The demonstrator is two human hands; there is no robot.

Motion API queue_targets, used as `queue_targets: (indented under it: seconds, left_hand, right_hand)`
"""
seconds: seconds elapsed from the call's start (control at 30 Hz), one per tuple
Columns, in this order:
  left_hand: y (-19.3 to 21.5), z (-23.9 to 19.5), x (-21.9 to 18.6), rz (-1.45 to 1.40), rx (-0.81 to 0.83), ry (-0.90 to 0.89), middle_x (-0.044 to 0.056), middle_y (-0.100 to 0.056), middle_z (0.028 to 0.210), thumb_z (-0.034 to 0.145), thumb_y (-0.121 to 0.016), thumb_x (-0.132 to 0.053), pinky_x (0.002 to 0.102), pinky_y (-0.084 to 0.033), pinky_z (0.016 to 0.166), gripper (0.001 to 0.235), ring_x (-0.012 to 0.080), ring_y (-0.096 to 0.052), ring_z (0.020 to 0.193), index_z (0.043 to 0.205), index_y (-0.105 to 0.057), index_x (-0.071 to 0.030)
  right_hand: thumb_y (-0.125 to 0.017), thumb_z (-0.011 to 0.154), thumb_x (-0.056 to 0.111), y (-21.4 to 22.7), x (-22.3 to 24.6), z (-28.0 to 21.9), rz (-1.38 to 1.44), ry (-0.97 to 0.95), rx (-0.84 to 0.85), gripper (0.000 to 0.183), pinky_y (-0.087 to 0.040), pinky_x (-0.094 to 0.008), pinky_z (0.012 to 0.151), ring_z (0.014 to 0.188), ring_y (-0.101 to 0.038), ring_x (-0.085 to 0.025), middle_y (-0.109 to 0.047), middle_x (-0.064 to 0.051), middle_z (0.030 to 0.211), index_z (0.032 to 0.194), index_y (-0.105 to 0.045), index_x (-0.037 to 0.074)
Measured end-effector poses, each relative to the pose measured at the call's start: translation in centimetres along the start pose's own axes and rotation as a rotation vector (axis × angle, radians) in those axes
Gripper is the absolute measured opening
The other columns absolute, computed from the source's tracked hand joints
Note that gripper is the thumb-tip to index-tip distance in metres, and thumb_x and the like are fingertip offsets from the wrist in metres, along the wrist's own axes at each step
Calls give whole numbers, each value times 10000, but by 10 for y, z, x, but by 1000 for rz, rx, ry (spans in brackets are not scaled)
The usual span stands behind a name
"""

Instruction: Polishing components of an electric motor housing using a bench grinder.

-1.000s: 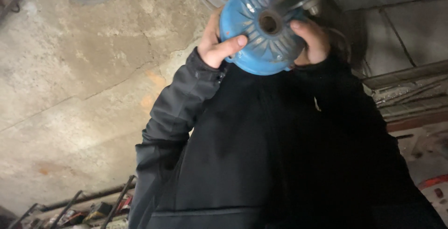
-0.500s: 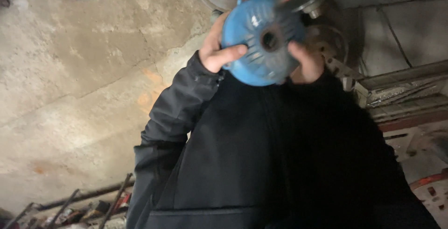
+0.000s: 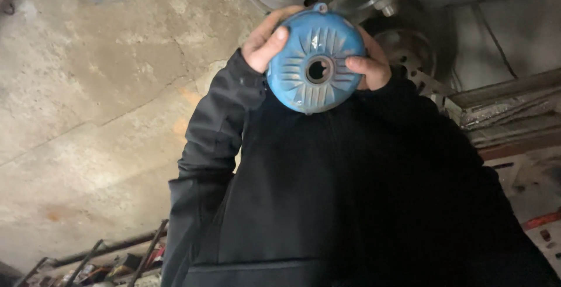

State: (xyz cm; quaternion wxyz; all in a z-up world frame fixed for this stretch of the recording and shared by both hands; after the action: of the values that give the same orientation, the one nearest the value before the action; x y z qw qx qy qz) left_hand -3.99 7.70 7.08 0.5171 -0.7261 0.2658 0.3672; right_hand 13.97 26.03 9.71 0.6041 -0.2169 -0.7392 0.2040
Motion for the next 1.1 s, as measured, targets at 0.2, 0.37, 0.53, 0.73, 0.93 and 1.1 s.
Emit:
queue_targets:
  seconds: [0.2, 0.37, 0.53, 0.73, 0.93, 1.1]
  left_hand:
    - [4, -16, 12, 2, 111, -153, 202, -418, 1611, 1024, -638, -558, 408, -369, 1286, 938, 291, -444, 1514, 1652, -258, 25]
    - [-8, -19, 2, 6, -83, -293, 232, -388, 1614, 939, -837, -451, 474, -360, 1261, 1082, 355, -452, 1507, 1633, -117, -38]
    - [31, -7, 23, 73, -323, -349, 198, -543, 1474, 1061, -639, -538, 413, -456, 1164, 758, 270, -550, 1334, 1537, -385, -5]
    - [11, 20, -22, 9, -234, -358, 150, -668, 1309, 1129, -480, -529, 389, -552, 1084, 613, 226, -662, 1200, 1421, -545, 6]
    - [14, 34, -27, -98, -24, -336, 142, -664, 1307, 1138, -470, -547, 399, -564, 1085, 600, 242, -671, 1212, 1413, -565, -22]
    - [17, 34, -30, -63, 11, -310, 143, -669, 1337, 1121, -467, -559, 405, -570, 1086, 613, 246, -677, 1219, 1410, -559, -28]
  right_hand:
    - [-571, 1032, 260, 12, -19, 2, 232, 104, -151, 644, -553, -482, 1132, 1362, -605, -309, -538, -209, 1504, 1579, -327, 23]
    - [-532, 1079, 259, 7, -16, 16, 445, 80, 61, 577, -565, -467, 1050, 1277, -636, -290, -565, -208, 1442, 1585, -386, 25]
    - [-529, 1069, 236, -13, -7, 26, 419, 99, 67, 581, -481, -439, 1189, 1401, -545, -251, -522, -166, 1512, 1594, -384, 32]
    - [-478, 1099, 223, -17, -10, 12, 534, 170, -63, 539, -430, -426, 1261, 1469, -481, -236, -503, -142, 1558, 1594, -401, 24]
    - [-456, 1174, 219, -14, -9, 5, 635, 203, -120, 440, -461, -419, 1226, 1422, -548, -200, -560, -126, 1516, 1574, -439, 35]
    - [-480, 1193, 214, -20, -13, 10, 648, 264, -117, 372, -478, -435, 1224, 1416, -562, -190, -584, -100, 1503, 1526, -465, 51]
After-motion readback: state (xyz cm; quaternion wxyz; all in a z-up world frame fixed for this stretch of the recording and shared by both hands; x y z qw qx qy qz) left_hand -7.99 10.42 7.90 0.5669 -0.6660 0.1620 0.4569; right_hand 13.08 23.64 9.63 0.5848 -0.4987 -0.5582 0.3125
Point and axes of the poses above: each hand's wrist, its own z-axis towards the middle knuckle, its own y-axis out of the back of the hand, x = y × z, the point moved 2 cm from there along z, towards the middle knuckle
